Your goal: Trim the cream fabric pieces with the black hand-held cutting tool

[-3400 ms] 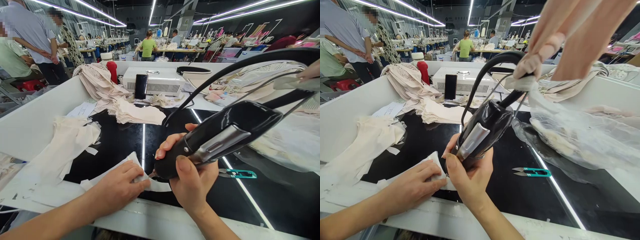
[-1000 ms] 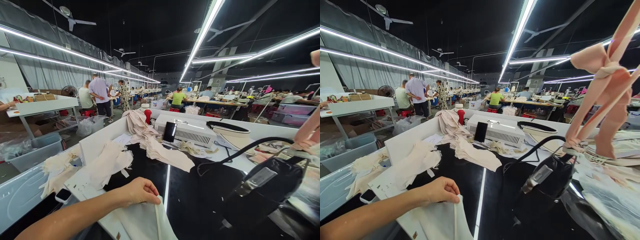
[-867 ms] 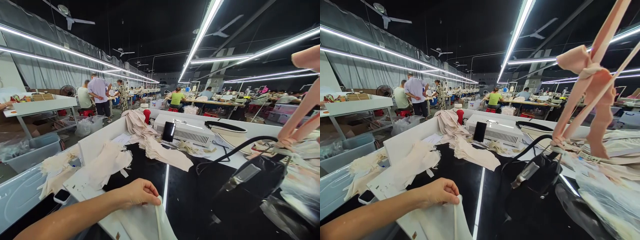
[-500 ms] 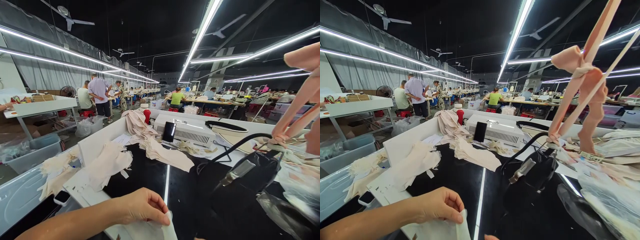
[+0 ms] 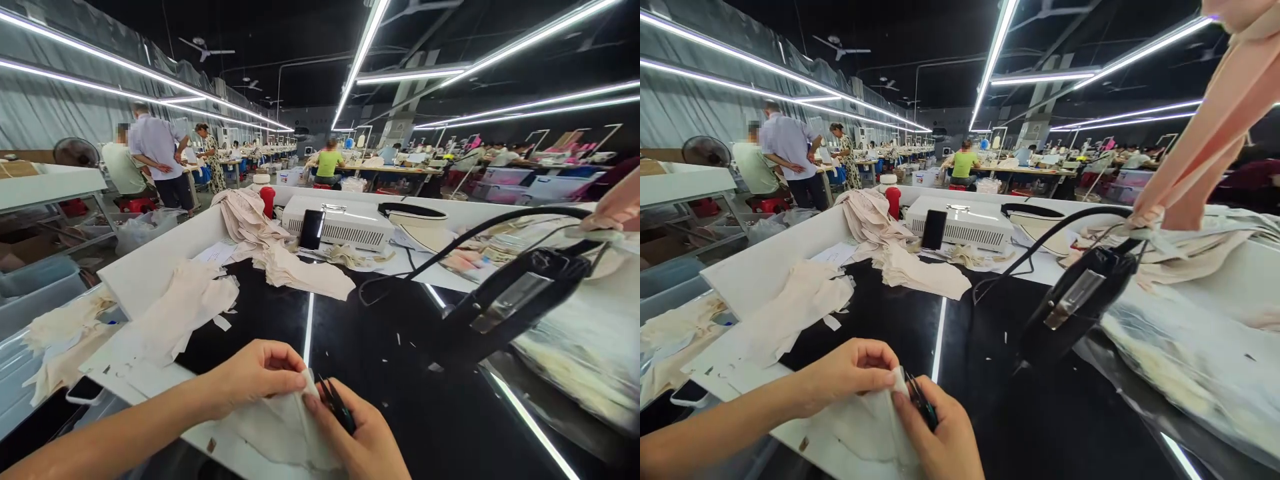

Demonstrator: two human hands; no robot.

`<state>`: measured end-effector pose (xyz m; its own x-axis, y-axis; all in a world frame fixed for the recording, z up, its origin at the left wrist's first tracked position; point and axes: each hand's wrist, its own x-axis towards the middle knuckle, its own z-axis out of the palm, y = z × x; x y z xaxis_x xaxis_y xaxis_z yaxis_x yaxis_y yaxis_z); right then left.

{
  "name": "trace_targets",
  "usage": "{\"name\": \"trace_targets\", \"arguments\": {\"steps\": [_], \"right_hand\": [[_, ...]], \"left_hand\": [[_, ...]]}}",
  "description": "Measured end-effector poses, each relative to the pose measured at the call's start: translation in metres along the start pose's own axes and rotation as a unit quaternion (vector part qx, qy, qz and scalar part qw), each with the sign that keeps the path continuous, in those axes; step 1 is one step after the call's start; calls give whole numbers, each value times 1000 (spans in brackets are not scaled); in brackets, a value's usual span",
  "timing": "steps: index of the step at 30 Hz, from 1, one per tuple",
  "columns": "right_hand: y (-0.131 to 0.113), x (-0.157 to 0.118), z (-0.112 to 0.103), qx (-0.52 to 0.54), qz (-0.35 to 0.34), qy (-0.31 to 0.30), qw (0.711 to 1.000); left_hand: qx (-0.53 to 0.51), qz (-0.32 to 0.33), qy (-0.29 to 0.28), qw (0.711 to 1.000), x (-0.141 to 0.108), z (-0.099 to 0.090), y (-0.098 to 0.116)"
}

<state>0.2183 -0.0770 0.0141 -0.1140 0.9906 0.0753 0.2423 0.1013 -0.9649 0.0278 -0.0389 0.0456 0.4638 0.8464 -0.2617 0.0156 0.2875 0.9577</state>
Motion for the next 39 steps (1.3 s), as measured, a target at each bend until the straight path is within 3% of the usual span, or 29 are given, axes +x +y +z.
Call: {"name": "trace_targets", "arguments": {"steps": [7, 16, 23, 39], "right_hand": [[2, 2, 3, -19, 4, -18, 1000], [20, -6, -6, -52, 5, 47, 998], [17, -4, 3, -39, -58, 13, 997], [27, -10, 12, -40, -67, 23, 997]], "left_hand": [[28, -5, 1, 1000, -1, -4, -1], [5, 10, 21, 1000, 5, -10, -1], [-7, 10, 22, 1000, 2, -6, 1], [-21, -9, 50, 998, -2, 2, 2]]}}
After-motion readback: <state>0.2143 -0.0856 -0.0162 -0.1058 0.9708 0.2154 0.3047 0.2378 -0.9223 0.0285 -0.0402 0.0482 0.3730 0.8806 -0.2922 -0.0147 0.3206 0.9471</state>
